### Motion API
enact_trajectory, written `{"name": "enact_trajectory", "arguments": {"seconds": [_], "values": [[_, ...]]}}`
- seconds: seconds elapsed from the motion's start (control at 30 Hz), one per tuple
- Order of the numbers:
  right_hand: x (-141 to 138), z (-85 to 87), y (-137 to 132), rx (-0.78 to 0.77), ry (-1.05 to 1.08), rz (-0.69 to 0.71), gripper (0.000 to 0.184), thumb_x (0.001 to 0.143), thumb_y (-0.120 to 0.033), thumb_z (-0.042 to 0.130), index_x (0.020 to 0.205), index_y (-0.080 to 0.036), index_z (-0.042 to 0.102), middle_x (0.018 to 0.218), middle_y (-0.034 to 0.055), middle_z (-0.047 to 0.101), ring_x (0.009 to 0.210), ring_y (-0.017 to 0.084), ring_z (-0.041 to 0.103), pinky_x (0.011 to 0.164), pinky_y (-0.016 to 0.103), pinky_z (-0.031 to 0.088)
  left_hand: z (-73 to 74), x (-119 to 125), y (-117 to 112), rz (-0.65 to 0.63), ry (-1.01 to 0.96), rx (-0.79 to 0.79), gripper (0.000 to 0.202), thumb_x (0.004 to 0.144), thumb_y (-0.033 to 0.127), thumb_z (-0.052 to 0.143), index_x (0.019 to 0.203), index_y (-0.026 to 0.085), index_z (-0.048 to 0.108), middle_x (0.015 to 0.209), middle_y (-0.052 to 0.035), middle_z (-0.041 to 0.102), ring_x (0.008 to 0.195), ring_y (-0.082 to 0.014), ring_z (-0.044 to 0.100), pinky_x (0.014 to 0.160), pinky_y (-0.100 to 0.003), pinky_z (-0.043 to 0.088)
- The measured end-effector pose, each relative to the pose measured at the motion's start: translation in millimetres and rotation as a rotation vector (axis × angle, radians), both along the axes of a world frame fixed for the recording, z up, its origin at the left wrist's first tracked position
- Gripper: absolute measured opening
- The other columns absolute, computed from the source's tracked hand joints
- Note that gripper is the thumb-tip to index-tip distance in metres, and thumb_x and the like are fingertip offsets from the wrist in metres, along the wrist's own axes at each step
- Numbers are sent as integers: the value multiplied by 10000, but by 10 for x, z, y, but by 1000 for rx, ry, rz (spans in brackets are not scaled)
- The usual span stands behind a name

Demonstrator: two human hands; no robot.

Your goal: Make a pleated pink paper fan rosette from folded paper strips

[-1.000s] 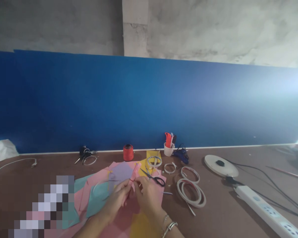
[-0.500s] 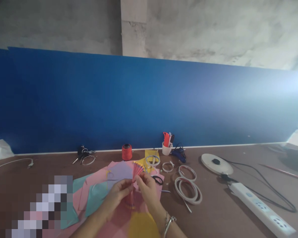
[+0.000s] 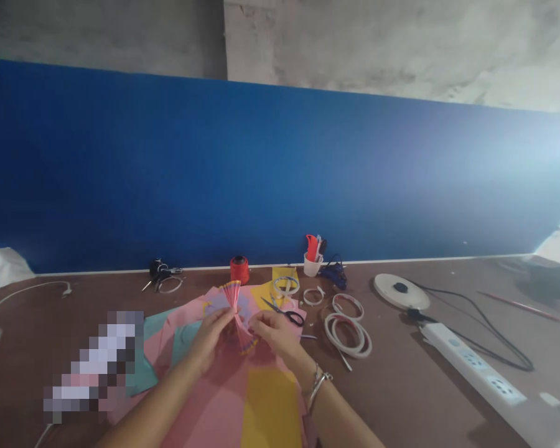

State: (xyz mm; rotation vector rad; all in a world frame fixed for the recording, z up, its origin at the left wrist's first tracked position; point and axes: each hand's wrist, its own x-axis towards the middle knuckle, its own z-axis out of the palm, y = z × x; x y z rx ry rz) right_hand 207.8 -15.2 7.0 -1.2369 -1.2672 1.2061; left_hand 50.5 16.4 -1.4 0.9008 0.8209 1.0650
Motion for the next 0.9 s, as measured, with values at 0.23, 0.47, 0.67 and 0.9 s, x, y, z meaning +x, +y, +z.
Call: {"name": "enact_trajectory", "arguments": {"seconds": [0.23,0.47,0.67,0.9], "values": [[26,-34,3,147,-256,71,186,665,-151,577,821,-149,678,649,-4,658,541,98,529,527,209,393,-4,-70,82,111,60,43,351,624,477,720,661,153,591,555,26,568,514,-107,526,508,-215,419],[-19,-76,-29,341,-604,14,209,660,-69,513,723,-166,687,658,16,681,575,121,563,540,213,417,-1,-83,100,79,195,54,375,607,513,699,665,151,618,599,-2,619,543,-135,566,557,-251,448],[61,7,-39,473,-877,-47,219,655,-13,478,711,-167,625,709,25,611,659,145,547,610,238,399,52,-187,113,-35,332,55,313,611,457,712,601,150,648,538,5,595,541,-141,533,537,-240,360],[151,49,-20,567,-878,-67,177,818,-78,448,807,-176,596,779,49,622,715,167,563,664,269,414,159,-272,82,-297,403,50,312,543,422,766,494,149,622,477,16,553,492,-123,447,525,-247,289]]}}
